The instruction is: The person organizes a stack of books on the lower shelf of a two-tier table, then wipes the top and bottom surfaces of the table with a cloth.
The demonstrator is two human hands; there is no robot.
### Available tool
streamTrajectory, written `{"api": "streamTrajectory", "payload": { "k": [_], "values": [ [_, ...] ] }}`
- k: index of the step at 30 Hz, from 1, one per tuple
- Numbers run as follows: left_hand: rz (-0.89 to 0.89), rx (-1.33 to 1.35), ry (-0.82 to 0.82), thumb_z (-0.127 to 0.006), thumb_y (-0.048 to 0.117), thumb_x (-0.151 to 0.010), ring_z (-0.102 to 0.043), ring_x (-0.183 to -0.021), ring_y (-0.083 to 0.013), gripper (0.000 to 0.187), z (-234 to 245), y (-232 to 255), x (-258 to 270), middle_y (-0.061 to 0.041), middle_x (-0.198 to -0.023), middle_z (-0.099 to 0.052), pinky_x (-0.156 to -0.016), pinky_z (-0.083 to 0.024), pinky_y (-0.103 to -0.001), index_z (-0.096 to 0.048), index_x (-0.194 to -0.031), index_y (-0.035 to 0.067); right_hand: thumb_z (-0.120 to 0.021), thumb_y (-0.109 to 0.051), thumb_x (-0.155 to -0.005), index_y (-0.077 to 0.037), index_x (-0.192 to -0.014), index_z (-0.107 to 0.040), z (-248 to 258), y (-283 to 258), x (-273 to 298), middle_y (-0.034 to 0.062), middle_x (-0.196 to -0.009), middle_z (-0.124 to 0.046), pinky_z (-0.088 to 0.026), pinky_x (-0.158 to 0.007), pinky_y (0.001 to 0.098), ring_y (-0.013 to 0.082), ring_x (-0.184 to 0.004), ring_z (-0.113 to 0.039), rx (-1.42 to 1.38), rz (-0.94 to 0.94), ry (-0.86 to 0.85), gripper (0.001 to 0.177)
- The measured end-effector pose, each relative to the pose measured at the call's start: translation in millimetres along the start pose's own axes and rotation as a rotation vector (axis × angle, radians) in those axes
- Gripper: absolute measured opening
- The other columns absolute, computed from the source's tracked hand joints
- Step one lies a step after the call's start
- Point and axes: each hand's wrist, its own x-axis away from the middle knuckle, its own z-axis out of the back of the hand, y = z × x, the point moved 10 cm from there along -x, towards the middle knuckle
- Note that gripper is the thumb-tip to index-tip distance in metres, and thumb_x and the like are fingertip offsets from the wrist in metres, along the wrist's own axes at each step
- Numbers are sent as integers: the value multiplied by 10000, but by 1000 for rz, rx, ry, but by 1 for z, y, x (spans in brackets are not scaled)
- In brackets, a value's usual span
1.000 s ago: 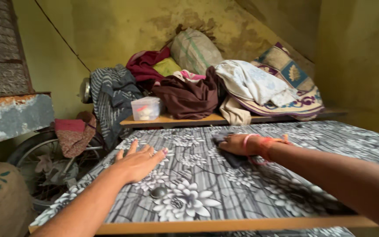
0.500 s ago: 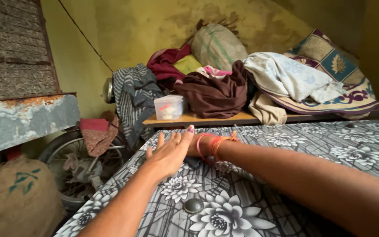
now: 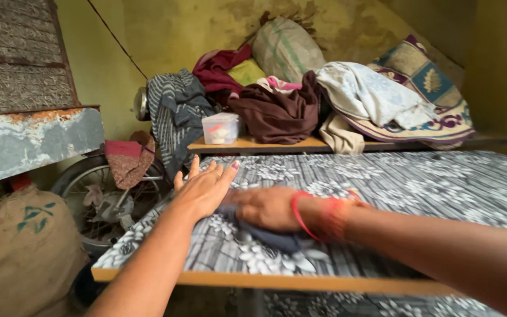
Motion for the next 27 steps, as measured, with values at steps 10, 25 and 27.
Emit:
{"api": "streamTrajectory", "payload": {
  "k": [10,25,27],
  "values": [
    [62,-25,73,-185,761,-982,-80,-1604,-273,925,2,-14,9,-69,-1668,-331,-1261,-63,-560,-424,-1554,74,-416,-373,-985,-110,-1476,-531,-36,19,-57,197,-1502,-541,-338,-1195,391,337,-1418,-484,-8,-38,-4,570],
    [81,-169,-237,-131,828,-857,50,-1615,-214,940,-26,54,76,64,-1722,-130,-1267,27,-578,-314,-1605,289,-366,-454,-979,-132,-1488,-508,44,38,151,102,-1599,-427,-316,-1214,395,257,-1483,-396,272,-646,16,619],
    [59,-171,-248,-130,819,-869,47,-1611,-222,936,-31,74,82,50,-1720,-124,-1264,22,-571,-311,-1608,274,-380,-439,-945,-152,-1495,-469,44,4,152,59,-1615,-374,-305,-1194,397,240,-1476,-370,227,-560,39,627]
  ]
}}
